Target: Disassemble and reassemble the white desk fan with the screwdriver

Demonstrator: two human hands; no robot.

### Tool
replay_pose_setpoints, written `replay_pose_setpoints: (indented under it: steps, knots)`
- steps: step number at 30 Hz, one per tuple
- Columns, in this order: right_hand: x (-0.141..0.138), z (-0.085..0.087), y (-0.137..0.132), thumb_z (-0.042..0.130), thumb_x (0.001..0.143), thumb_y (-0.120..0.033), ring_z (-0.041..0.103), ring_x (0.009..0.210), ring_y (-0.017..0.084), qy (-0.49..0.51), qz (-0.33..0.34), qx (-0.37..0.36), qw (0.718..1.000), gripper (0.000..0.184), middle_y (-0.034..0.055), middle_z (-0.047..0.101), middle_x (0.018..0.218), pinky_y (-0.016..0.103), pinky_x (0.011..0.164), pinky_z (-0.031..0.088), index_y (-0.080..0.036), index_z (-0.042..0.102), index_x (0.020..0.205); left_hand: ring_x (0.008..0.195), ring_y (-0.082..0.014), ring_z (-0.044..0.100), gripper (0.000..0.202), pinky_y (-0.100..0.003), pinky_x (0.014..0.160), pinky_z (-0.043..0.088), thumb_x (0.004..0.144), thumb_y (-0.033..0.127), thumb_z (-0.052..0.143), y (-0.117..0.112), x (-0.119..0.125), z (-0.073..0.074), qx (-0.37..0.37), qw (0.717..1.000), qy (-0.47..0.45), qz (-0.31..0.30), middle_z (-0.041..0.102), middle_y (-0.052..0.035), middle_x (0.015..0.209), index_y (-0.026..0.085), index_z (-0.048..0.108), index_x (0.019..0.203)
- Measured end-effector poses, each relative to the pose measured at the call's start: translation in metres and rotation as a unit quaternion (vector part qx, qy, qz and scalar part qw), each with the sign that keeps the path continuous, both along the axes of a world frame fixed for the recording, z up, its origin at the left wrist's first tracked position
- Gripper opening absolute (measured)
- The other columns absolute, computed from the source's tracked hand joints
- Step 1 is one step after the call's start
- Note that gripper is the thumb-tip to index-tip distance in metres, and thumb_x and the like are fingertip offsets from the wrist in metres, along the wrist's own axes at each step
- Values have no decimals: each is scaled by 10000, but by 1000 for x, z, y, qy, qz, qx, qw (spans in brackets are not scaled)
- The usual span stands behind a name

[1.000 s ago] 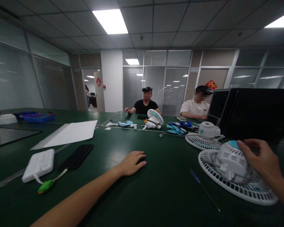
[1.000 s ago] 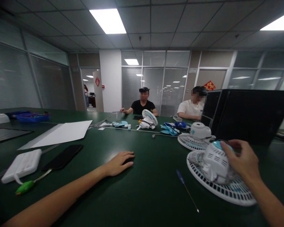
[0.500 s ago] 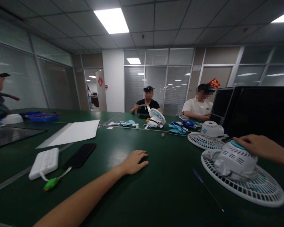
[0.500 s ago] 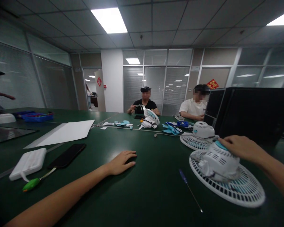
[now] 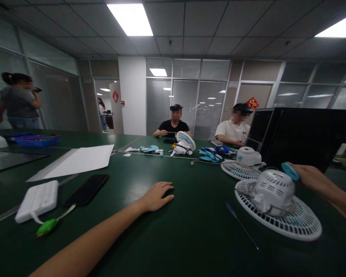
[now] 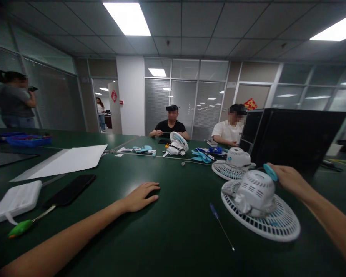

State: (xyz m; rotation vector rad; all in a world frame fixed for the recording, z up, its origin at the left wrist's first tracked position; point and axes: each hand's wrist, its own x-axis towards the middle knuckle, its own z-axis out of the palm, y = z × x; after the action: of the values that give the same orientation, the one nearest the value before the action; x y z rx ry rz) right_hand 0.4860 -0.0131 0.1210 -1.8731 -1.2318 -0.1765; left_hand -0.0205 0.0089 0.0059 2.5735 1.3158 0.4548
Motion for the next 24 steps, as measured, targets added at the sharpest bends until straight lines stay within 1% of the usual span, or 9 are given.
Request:
replay_pose_setpoints:
  steps: [2,4,7,10,11,13,17,20,24]
  knots:
    - [-8,2,-4,510,777,-440,495,468,178,74,32,-50,996,406,87,587,516,320,494,392,-174,594,482,1382,-264,424,481,-455,1159,311,955,464,446,1,-1,-1,-3,1000,-1,1,480,-103,1486,199,544,1344]
    - [-19,6,-9,497,778,-419,521,544,205,77,11,-38,996,371,86,584,539,334,542,386,-178,592,512,1380,-267,425,489,-459,1159,308,954,475,441,2,-1,-2,-4,1000,-4,1,481,-102,1486,199,545,1344]
    - [-41,11,-20,469,794,-410,568,704,247,-7,-14,27,1000,342,99,622,626,338,619,374,-184,591,568,1371,-262,436,484,-450,1154,317,953,479,439,4,-1,-4,3,1000,-8,-4,493,-99,1477,202,552,1334]
    - [-77,7,-33,393,866,-424,604,803,230,-103,75,52,990,380,102,697,803,301,694,411,-183,610,669,1364,-260,446,476,-451,1150,327,956,473,435,5,-2,-5,8,1000,-9,-8,502,-97,1470,204,555,1331]
    - [-92,3,-37,339,904,-417,609,792,226,-156,134,21,978,414,109,698,831,303,697,414,-180,610,701,1363,-265,447,482,-457,1151,327,955,477,433,6,-2,-5,8,1000,-7,-6,502,-100,1470,200,557,1329]
    - [-126,-8,-42,326,936,-452,574,655,189,-200,188,-23,961,454,58,656,692,290,635,390,-201,579,656,1366,-271,444,501,-463,1154,330,957,483,420,7,-3,-6,7,1000,-3,-6,497,-105,1473,187,551,1340]
    - [-189,-39,-44,268,1009,-394,568,639,153,-347,309,-155,872,429,51,669,807,264,595,363,-184,603,844,1364,-270,449,506,-462,1152,342,959,492,408,10,-5,-9,9,1000,2,-9,500,-99,1471,197,547,1346]
    - [-219,-60,-39,278,1017,-372,619,695,166,-415,350,-192,818,385,67,688,939,265,588,370,-180,609,972,1361,-269,454,514,-464,1147,350,958,515,404,12,-6,-11,10,1000,-2,-14,499,-92,1473,213,546,1348]
    - [-236,-73,-33,362,992,-376,664,757,209,-451,361,-228,784,323,94,694,1006,274,586,408,-178,594,1098,1365,-270,446,515,-466,1159,328,959,502,399,11,-6,-11,8,1000,1,-15,497,-106,1472,189,551,1339]
